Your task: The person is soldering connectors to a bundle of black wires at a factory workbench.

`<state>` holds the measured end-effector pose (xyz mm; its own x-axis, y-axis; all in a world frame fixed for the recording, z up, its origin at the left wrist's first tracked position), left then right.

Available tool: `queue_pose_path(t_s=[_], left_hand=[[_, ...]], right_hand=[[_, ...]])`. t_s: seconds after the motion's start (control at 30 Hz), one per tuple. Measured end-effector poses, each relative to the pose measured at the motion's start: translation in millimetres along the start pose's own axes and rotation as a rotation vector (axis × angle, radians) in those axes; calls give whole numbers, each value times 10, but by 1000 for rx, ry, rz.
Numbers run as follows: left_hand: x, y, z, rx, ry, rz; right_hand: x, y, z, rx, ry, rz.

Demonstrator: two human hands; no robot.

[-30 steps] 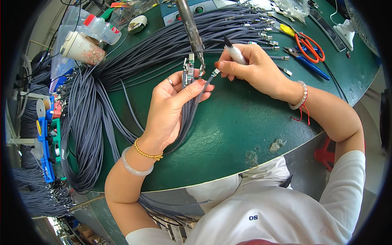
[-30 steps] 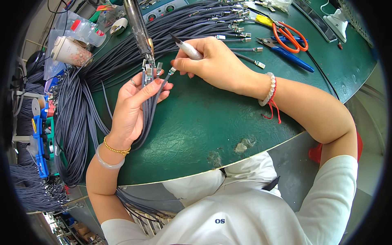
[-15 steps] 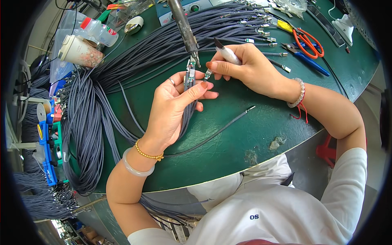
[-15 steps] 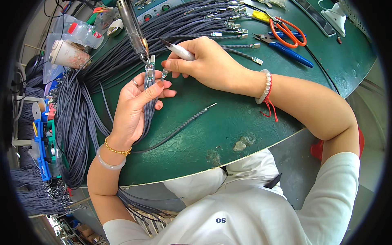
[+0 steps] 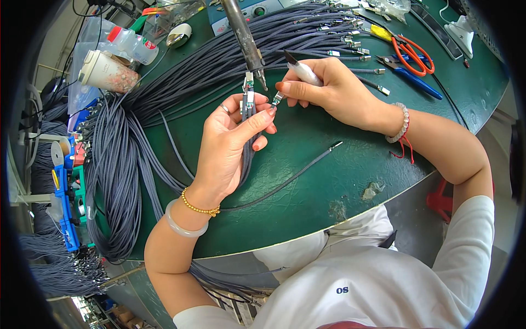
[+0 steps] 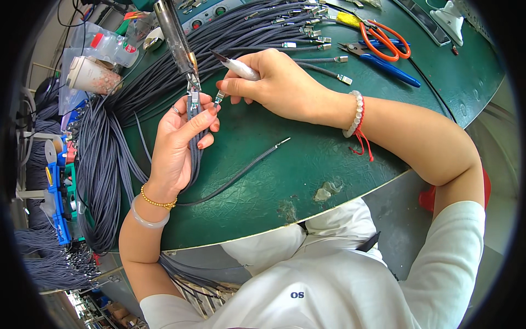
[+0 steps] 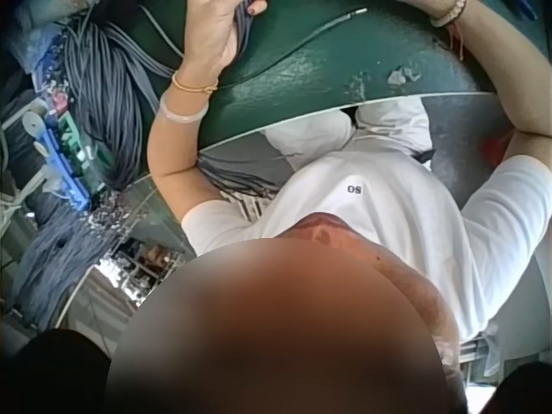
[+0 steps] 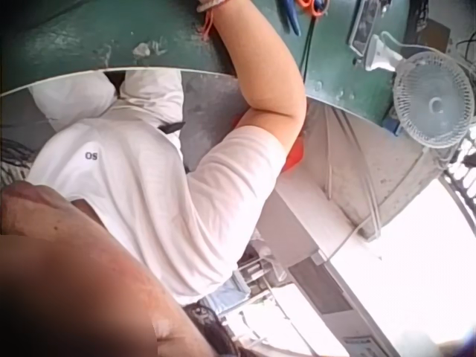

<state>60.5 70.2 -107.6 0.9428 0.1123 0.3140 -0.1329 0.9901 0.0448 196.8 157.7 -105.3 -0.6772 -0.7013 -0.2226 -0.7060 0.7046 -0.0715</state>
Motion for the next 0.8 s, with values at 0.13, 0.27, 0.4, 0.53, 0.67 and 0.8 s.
queue_pose_path(t_s=[0.13, 0.27, 0.4, 0.53, 0.67, 0.8], left_hand=[[4, -11, 12, 14, -2, 9], [11, -22, 19, 15, 7, 16], [18, -31, 40, 26, 18, 20], [12, -37, 52, 37, 11, 25], [13, -39, 76, 41, 10, 21], [22, -44, 111, 58, 6, 16]], right_hand=[[0, -19, -14, -5, 0, 2], [4, -32, -16, -2, 6, -1], [3, -36, -17, -11, 6, 3], [8, -38, -22, -42, 32, 11], [8, -44, -53, -20, 2, -2], [23, -62, -84, 23, 72, -44]])
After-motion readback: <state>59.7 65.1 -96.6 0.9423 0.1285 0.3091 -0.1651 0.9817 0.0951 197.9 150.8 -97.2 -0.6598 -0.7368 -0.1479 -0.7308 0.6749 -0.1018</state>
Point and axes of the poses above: each hand's wrist, its own y-axis towards the middle knuckle, its own x-axis out of the palm, z = x × y, the point moved 4 cm from there along y, towards the middle knuckle, and after that the axes turned 14 degrees about x, right-handed, at the moved point
